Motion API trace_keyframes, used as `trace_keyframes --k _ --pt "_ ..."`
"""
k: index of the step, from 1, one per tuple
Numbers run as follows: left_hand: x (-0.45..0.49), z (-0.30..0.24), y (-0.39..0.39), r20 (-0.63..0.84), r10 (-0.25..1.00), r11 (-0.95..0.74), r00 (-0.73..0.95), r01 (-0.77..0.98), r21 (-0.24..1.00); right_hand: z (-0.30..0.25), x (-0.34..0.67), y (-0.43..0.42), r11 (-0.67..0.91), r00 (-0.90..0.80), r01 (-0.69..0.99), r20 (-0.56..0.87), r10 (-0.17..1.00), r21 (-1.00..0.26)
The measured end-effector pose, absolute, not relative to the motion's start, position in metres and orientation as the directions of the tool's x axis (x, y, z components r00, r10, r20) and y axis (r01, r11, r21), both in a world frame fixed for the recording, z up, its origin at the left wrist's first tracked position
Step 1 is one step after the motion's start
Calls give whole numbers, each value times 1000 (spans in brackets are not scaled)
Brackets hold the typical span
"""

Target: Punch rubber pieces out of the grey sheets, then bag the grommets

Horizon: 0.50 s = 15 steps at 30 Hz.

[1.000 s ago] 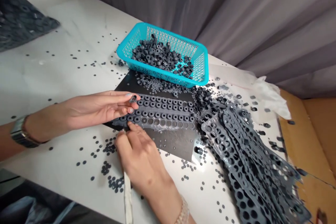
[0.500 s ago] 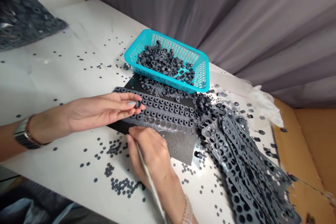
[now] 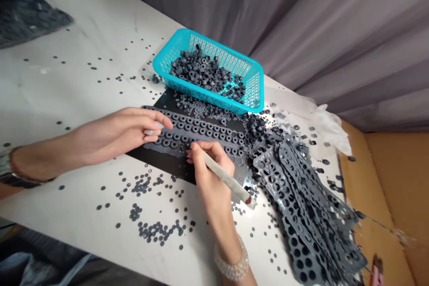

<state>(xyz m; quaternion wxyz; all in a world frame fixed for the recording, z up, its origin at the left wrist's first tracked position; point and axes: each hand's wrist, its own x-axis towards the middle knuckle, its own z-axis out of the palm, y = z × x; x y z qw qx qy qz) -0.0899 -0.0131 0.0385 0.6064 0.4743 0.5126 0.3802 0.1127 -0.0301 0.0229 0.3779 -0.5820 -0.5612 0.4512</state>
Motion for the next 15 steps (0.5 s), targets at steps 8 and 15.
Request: trace_keyframes --k 8,15 --pt "-77 17 -25 285 854 -518 435 762 390 14 110 -35 -9 -150 472 -91 985 -882" --pt "-73 13 -22 263 821 -566 507 783 256 18 104 -35 64 -181 536 -41 983 -842"
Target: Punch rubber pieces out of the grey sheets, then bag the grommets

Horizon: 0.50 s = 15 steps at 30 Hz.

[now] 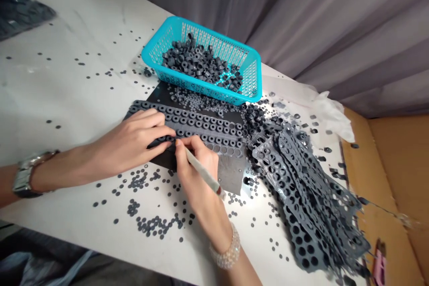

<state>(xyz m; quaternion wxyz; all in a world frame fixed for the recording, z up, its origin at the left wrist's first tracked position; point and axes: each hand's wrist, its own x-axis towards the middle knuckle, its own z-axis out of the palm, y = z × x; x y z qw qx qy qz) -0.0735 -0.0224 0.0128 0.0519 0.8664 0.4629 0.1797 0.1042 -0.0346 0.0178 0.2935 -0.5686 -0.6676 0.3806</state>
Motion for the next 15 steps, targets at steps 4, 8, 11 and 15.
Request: trace_keyframes --k 4,8,11,15 --pt "-71 13 -22 263 825 -557 501 799 227 19 101 -39 143 -210 588 20 977 -796" --pt "-69 9 -20 236 841 -538 487 801 263 14 93 -45 325 -282 701 172 944 -635" --pt "-69 8 -18 189 858 -513 478 780 357 8 85 -47 445 -361 767 263 895 -463" --pt "-78 26 -18 57 895 -397 443 732 554 7 80 -45 432 -340 774 271 901 -464"
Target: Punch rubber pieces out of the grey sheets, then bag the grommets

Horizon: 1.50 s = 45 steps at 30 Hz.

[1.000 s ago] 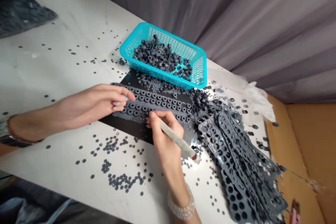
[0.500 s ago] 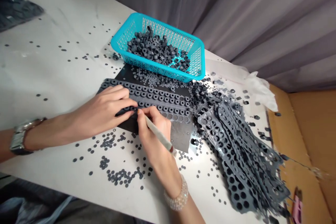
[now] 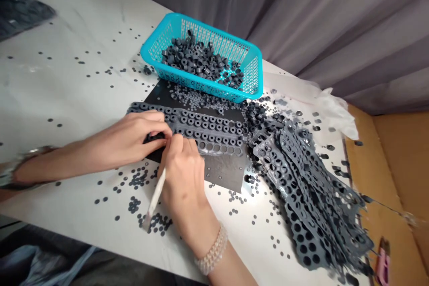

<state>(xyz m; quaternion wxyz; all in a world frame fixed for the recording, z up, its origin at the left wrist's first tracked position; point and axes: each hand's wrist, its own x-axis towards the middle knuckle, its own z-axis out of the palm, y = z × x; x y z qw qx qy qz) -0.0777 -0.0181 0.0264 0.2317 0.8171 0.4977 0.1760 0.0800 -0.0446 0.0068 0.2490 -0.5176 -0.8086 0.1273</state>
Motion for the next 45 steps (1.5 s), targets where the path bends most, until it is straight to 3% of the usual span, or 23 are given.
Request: trace_keyframes --k 3,6,10,16,21,31,37,42,45 --pt "-90 52 -17 -59 941 -183 334 646 741 12 86 -40 295 -252 707 160 954 -642" --pt "-102 65 -12 -152 980 79 129 450 890 16 97 -36 101 -172 548 6 985 -830" --pt "-107 50 -4 -295 930 268 219 146 952 20 108 -32 -66 -35 326 -81 996 -943" --pt "-106 31 -7 -165 935 138 313 105 985 24 111 -33 -72 2 251 -74 997 -965" --pt "-103 27 -6 -234 894 278 383 -66 958 22 109 -34 -86 -15 260 -93 996 -962" --pt "-100 32 -7 -290 898 361 332 -177 915 20 106 -36 -106 -43 243 -120 992 -964" --pt "-99 31 -9 -181 925 196 333 -13 981 21 101 -37 -100 -45 260 -116 992 -960" --pt "-96 33 -8 -169 930 200 326 -64 978 22 100 -37 -85 -38 276 -100 994 -957" --pt "-96 35 -8 -167 949 176 269 -9 984 20 100 -37 -94 -34 269 -107 994 -959"
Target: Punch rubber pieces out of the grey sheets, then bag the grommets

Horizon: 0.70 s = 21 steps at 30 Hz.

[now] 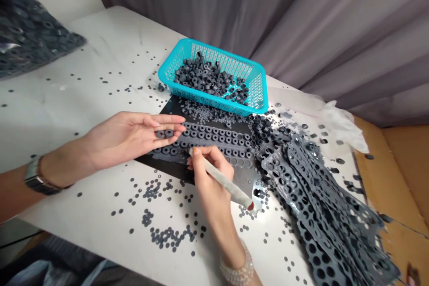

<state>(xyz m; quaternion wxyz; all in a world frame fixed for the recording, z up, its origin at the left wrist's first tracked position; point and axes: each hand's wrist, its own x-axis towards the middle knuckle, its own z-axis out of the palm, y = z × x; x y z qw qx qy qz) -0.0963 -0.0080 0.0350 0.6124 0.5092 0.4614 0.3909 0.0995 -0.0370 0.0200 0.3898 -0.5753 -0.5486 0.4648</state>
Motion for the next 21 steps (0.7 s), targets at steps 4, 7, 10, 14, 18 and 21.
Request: trace_keyframes --k 4,7,10,14,18,21 --pt "-97 38 -12 -77 973 -20 219 409 912 18 99 -39 -94 -62 323 -120 991 -942" --pt "-94 37 -19 66 937 -303 344 699 647 18 97 -41 -48 -136 415 -113 984 -909" --pt "-91 32 -24 95 862 -486 497 761 429 20 93 -42 19 -178 491 -79 981 -871" --pt "-90 23 -28 86 841 -531 535 782 327 20 88 -43 70 -196 505 -35 980 -860" --pt "-89 19 -29 115 832 -552 543 786 278 17 85 -45 122 -214 511 11 977 -851" --pt "-85 19 -31 168 831 -556 530 805 209 14 84 -47 175 -221 556 59 974 -812"
